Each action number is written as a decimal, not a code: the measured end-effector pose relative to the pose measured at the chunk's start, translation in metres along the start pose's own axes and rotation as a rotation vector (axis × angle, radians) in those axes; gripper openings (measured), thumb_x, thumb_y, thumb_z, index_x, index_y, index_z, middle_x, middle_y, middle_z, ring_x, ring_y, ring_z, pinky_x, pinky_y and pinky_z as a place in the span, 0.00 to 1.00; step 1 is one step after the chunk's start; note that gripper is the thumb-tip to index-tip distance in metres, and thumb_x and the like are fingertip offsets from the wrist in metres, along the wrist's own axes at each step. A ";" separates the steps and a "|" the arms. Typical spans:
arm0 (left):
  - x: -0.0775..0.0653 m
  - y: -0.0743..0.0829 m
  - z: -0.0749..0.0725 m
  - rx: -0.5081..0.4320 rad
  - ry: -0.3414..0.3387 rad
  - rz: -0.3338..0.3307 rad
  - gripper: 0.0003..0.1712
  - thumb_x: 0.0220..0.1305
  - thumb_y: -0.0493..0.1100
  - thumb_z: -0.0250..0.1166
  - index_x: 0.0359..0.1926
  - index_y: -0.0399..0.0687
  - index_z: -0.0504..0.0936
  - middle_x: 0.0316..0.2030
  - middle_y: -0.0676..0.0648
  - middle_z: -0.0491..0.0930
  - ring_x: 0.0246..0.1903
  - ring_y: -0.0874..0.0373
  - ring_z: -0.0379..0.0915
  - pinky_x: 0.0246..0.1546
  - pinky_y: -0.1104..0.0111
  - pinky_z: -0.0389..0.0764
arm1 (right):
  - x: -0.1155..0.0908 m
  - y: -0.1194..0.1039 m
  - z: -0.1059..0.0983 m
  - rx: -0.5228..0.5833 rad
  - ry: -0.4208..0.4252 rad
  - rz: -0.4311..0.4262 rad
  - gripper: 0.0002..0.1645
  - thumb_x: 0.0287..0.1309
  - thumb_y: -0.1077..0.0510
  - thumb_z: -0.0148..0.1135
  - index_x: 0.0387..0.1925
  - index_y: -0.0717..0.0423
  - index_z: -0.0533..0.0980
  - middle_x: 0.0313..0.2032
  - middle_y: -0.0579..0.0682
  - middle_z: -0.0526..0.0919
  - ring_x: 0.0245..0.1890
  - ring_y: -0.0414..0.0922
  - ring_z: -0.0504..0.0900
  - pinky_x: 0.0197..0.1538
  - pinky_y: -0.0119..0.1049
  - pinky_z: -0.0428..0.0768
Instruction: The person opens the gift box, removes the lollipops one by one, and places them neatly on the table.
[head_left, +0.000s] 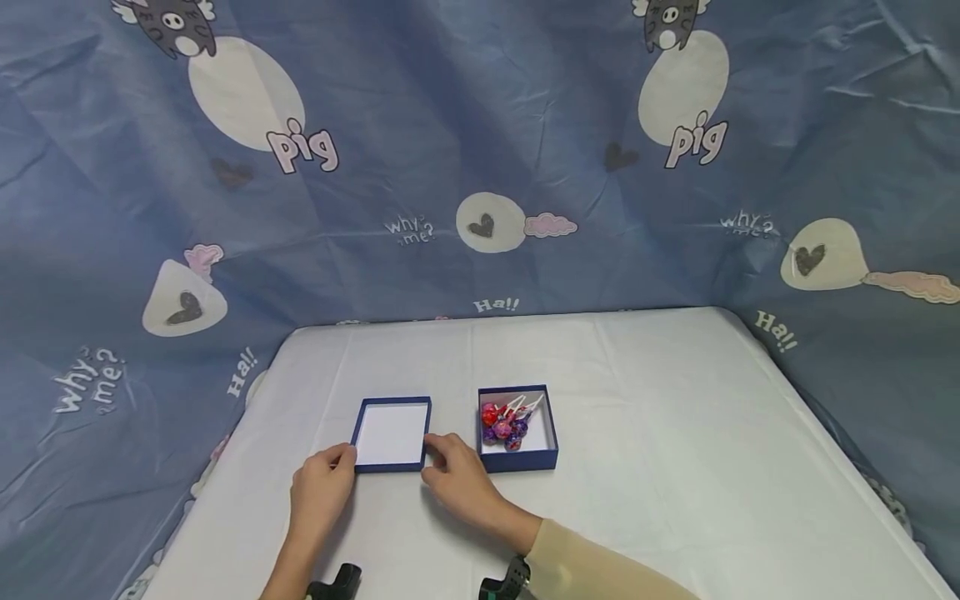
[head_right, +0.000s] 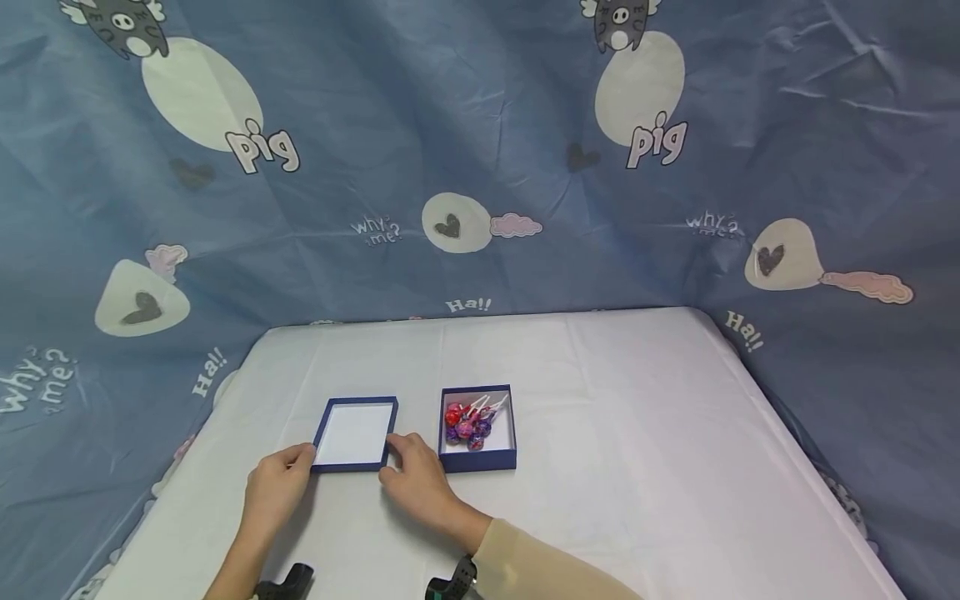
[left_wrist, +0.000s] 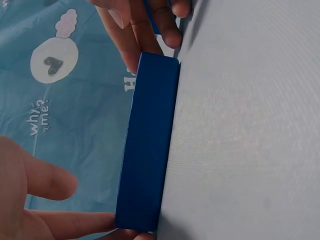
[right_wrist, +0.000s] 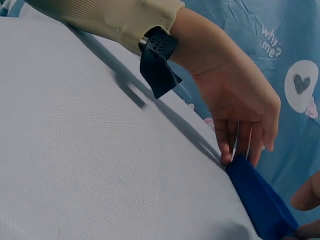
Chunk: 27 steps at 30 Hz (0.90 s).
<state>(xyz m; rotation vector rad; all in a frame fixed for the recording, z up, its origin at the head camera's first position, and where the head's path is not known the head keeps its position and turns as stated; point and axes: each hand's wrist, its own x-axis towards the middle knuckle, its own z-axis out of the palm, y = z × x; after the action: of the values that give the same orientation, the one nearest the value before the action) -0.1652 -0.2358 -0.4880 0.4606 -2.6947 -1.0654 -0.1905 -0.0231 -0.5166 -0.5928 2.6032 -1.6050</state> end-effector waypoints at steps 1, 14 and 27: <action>0.000 0.000 0.000 -0.003 -0.008 -0.004 0.24 0.74 0.46 0.53 0.56 0.29 0.81 0.50 0.29 0.81 0.54 0.32 0.75 0.55 0.40 0.73 | 0.000 0.000 0.000 0.004 0.000 -0.003 0.30 0.55 0.63 0.60 0.62 0.64 0.75 0.43 0.51 0.80 0.40 0.39 0.75 0.44 0.32 0.77; 0.003 0.003 -0.002 -0.022 -0.057 -0.037 0.25 0.75 0.46 0.53 0.61 0.30 0.78 0.55 0.29 0.78 0.58 0.32 0.73 0.58 0.39 0.71 | -0.004 -0.001 -0.005 0.023 -0.017 0.007 0.31 0.56 0.62 0.60 0.62 0.65 0.75 0.45 0.52 0.81 0.41 0.42 0.77 0.45 0.32 0.78; 0.005 0.022 -0.005 -0.064 0.024 0.045 0.26 0.73 0.44 0.57 0.66 0.36 0.73 0.61 0.30 0.73 0.59 0.34 0.71 0.56 0.40 0.73 | -0.002 -0.029 -0.040 0.062 -0.072 -0.069 0.32 0.64 0.59 0.59 0.70 0.50 0.69 0.59 0.53 0.77 0.50 0.45 0.81 0.46 0.31 0.81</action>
<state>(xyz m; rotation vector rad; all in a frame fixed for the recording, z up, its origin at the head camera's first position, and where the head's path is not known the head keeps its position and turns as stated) -0.1732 -0.2263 -0.4688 0.3968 -2.6286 -1.1226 -0.1884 0.0001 -0.4733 -0.7297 2.4990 -1.6441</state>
